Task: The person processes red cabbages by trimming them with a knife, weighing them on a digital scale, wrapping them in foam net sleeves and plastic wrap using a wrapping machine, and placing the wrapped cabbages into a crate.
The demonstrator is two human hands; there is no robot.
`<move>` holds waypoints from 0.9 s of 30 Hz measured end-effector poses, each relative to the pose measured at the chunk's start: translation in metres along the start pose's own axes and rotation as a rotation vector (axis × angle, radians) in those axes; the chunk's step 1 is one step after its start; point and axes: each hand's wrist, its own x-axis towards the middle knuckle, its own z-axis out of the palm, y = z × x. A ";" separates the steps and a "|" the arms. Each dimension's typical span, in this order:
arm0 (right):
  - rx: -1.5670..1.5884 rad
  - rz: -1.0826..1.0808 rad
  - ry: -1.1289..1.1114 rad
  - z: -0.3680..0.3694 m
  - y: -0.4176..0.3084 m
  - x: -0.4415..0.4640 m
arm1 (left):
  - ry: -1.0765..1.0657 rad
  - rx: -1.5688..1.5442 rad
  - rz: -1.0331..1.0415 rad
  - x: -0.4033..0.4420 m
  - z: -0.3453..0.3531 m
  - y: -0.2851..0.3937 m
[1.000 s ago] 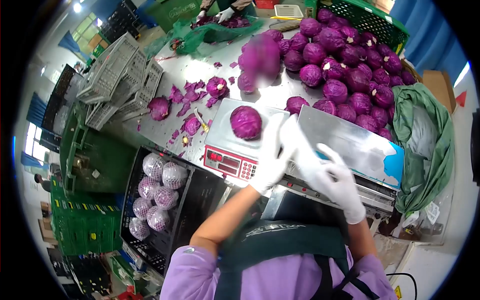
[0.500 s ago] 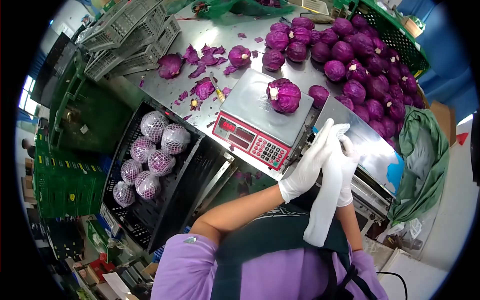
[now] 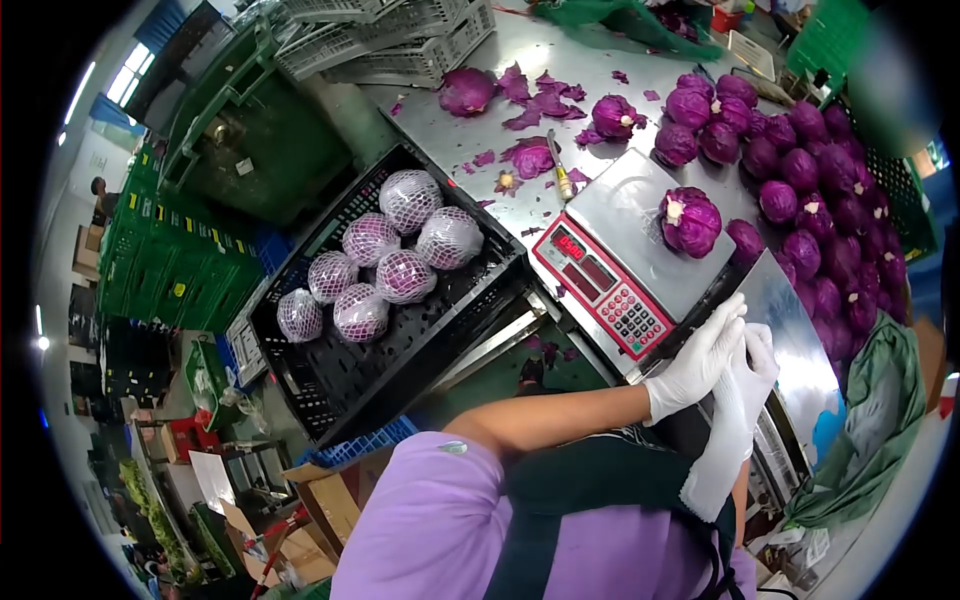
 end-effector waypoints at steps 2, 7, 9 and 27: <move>-0.002 0.006 -0.021 0.003 0.004 0.003 | -0.028 0.075 0.085 0.005 -0.009 0.002; 0.035 -0.093 0.142 0.006 0.023 0.017 | 0.098 -0.214 -0.049 0.002 -0.019 0.008; 0.416 0.094 -0.098 -0.005 0.042 0.022 | 0.101 -0.155 -0.109 0.000 -0.036 -0.009; -0.064 0.175 -0.064 -0.029 0.054 0.119 | 0.159 0.277 -0.508 0.028 -0.099 -0.026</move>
